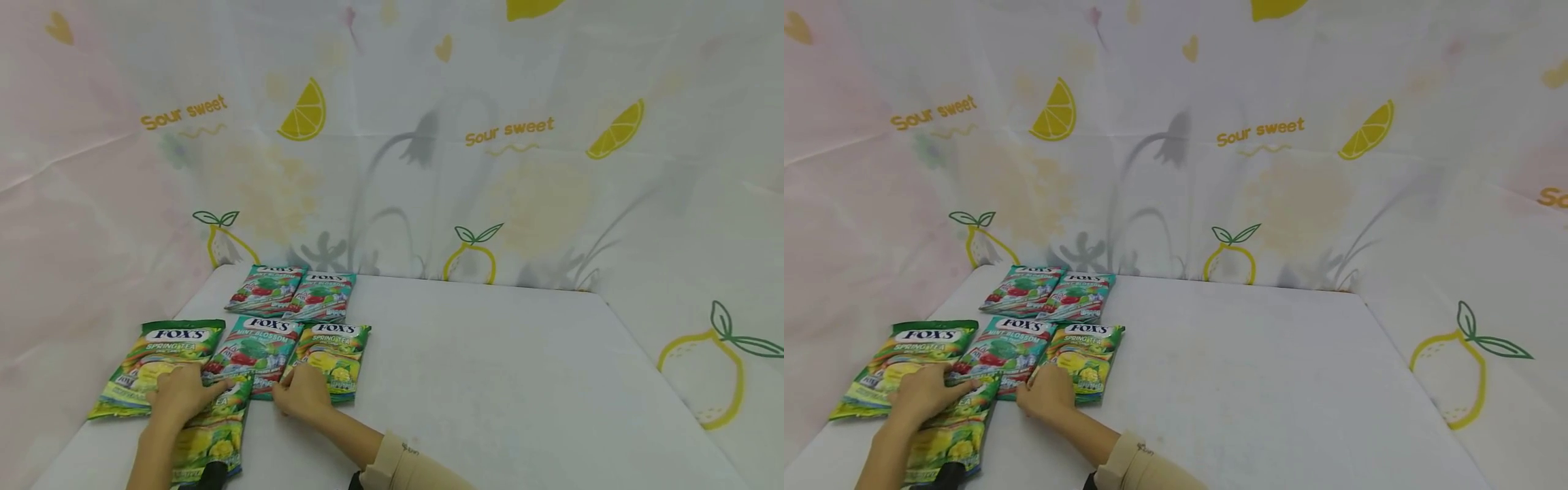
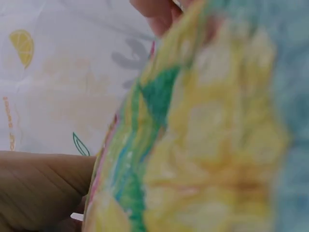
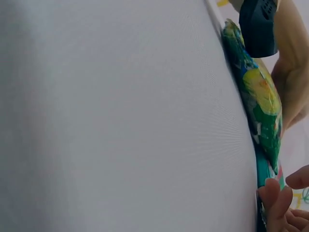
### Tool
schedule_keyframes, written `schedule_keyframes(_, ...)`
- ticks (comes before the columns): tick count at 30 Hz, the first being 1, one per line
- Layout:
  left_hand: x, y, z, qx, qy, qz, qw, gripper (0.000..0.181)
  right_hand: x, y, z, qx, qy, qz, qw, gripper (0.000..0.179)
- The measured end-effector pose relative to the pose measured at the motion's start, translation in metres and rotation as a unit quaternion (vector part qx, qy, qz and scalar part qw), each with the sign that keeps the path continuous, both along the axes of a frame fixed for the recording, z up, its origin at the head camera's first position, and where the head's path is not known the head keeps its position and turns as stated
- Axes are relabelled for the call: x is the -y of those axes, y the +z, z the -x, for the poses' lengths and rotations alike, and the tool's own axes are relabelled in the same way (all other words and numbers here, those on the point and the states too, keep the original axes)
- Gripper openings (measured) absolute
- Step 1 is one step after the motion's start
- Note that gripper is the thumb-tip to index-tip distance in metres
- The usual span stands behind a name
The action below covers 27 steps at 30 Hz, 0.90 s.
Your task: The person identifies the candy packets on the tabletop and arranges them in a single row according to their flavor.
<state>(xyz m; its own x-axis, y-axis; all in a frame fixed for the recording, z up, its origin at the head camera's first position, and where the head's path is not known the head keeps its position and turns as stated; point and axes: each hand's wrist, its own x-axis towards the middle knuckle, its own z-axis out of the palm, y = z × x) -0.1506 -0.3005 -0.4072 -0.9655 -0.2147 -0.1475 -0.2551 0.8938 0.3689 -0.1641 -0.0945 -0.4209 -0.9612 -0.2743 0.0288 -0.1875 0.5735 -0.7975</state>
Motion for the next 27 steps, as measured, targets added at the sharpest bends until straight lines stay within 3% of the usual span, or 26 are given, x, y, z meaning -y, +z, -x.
schedule_keyframes(3, 0.003, -0.001, 0.0, 0.004, 0.0, -0.009, 1.0, 0.105, 0.0, -0.001, 0.002, 0.009, 0.018, 0.014, 0.9997, 0.02)
schedule_keyframes(7, 0.005, -0.003, -0.002, -0.021, 0.0, -0.026, 0.9994, 0.1, 0.0, -0.005, 0.004, 0.055, 0.036, 0.053, 0.9964, 0.016)
schedule_keyframes(16, 0.003, -0.005, -0.009, -0.132, -0.013, -0.069, 0.9888, 0.049, -0.001, -0.005, 0.01, 0.153, 0.029, 0.115, 0.9811, 0.014)
schedule_keyframes(19, -0.001, -0.005, -0.012, -0.173, 0.0, -0.093, 0.9805, 0.04, -0.001, -0.003, 0.01, 0.174, 0.029, 0.122, 0.9768, 0.014)
schedule_keyframes(24, -0.01, -0.007, -0.012, -0.264, 0.044, -0.126, 0.9551, 0.033, -0.001, 0.001, 0.009, 0.185, 0.033, 0.113, 0.9757, 0.012)
schedule_keyframes(27, -0.014, -0.008, -0.011, -0.281, 0.071, -0.142, 0.9463, 0.034, -0.001, 0.002, 0.007, 0.183, 0.03, 0.1, 0.9775, 0.014)
